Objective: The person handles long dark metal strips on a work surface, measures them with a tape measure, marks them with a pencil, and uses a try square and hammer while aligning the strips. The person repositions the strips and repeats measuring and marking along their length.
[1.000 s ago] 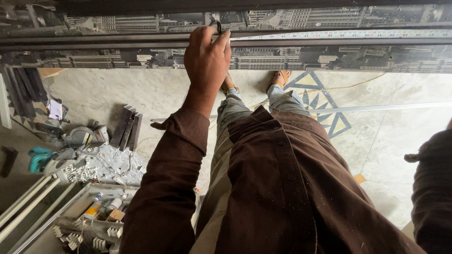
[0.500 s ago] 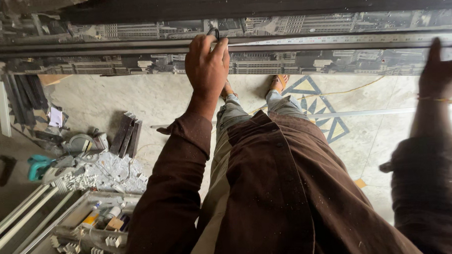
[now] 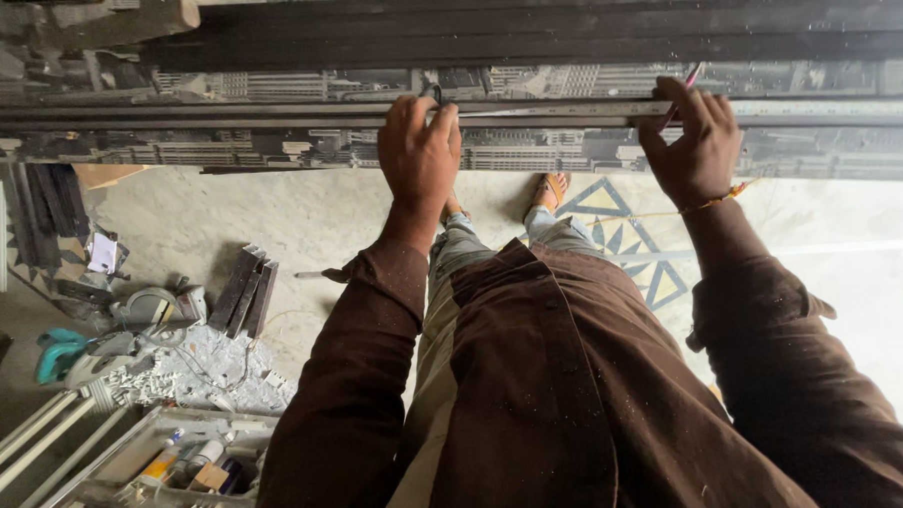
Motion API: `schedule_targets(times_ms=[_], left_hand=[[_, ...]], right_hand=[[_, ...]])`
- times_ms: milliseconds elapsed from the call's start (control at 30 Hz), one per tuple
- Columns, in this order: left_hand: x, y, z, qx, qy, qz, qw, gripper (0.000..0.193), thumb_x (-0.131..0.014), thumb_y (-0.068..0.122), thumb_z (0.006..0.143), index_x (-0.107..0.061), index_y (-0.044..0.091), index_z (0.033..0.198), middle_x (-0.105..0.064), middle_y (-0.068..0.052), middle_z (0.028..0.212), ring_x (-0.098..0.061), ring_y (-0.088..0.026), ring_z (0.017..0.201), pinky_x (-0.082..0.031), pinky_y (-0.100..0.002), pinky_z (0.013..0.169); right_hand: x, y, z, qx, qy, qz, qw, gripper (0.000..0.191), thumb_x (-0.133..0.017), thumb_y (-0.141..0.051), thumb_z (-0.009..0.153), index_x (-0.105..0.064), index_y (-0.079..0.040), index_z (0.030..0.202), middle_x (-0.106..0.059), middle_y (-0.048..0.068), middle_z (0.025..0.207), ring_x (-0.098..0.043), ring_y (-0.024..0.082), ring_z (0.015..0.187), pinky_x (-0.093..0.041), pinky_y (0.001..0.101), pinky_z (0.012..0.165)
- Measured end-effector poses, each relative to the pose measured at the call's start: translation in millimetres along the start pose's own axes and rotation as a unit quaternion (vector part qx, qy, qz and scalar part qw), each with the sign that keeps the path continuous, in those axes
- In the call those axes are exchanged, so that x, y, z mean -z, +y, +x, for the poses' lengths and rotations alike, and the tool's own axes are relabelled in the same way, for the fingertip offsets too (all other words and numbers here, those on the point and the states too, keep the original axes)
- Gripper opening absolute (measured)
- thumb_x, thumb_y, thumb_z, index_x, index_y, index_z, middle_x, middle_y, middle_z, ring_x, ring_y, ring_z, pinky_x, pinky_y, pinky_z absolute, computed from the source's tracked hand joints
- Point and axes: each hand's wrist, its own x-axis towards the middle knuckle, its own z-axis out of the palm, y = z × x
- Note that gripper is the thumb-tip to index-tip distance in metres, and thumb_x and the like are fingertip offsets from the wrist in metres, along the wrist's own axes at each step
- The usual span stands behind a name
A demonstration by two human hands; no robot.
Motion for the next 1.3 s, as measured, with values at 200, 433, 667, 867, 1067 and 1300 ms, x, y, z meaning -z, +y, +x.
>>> schedule_targets(times_ms=[200,433,667,867,1067,1300], left_hand=[[32,10,11,0.025,-0.05,-0.073,0.996,0.009,-0.078,0.019,0.092,-0.073,0.016,0.098,-0.066,-0.005,0.103,-0.065,-0.029,0.103,-0.054,-0.045,0.079],[72,17,-3,0.139,-0.426,-0.065,0.892,0.028,-0.069,0.041,0.091,-0.076,0.016,0.102,-0.072,-0.013,0.109,-0.068,-0.037,0.1,-0.056,-0.051,0.08],[53,65,-10,0.146,-0.576,-0.094,0.799,0.032,-0.062,0.045,0.093,-0.075,0.023,0.112,-0.075,-0.011,0.112,-0.069,-0.037,0.104,-0.056,-0.048,0.09],[16,79,-27,0.104,-0.589,-0.136,0.79,0.03,-0.061,0.04,0.09,-0.077,0.025,0.109,-0.077,-0.008,0.109,-0.07,-0.035,0.104,-0.05,-0.049,0.097],[-23,118,-32,0.086,-0.597,-0.159,0.781,0.028,-0.062,0.038,0.09,-0.078,0.022,0.106,-0.076,-0.011,0.105,-0.072,-0.036,0.099,-0.057,-0.047,0.088],[-28,117,-41,0.089,-0.529,-0.185,0.823,0.025,-0.065,0.036,0.087,-0.076,0.017,0.098,-0.075,-0.011,0.098,-0.071,-0.037,0.094,-0.057,-0.05,0.082]], right_hand=[[47,-16,12,-0.021,-0.027,0.028,0.999,0.024,-0.079,-0.01,0.1,-0.071,-0.009,0.122,-0.076,0.006,0.113,-0.076,0.018,0.095,-0.061,0.0305,0.078],[131,7,-20,-0.08,-0.041,0.027,0.996,0.007,-0.075,-0.01,0.104,-0.072,-0.008,0.11,-0.076,0.005,0.104,-0.075,0.015,0.086,-0.06,0.0312,0.076],[179,35,-51,-0.167,-0.022,-0.068,0.983,0.022,-0.07,-0.005,0.091,-0.073,-0.014,0.111,-0.076,0.001,0.102,-0.075,0.021,0.086,-0.059,0.0345,0.07],[167,82,-93,-0.182,0.047,-0.118,0.975,0.025,-0.068,-0.002,0.092,-0.073,-0.016,0.112,-0.076,0.002,0.109,-0.074,0.027,0.093,-0.059,0.0392,0.076],[205,163,-123,-0.225,0.162,-0.161,0.947,0.03,-0.058,0.006,0.095,-0.073,-0.016,0.111,-0.077,0.003,0.111,-0.076,0.025,0.106,-0.061,0.0366,0.089],[194,134,-124,-0.181,-0.046,-0.185,0.965,0.01,-0.07,-0.025,0.104,-0.077,-0.024,0.111,-0.077,0.0,0.097,-0.072,0.026,0.078,-0.056,0.0398,0.065]])
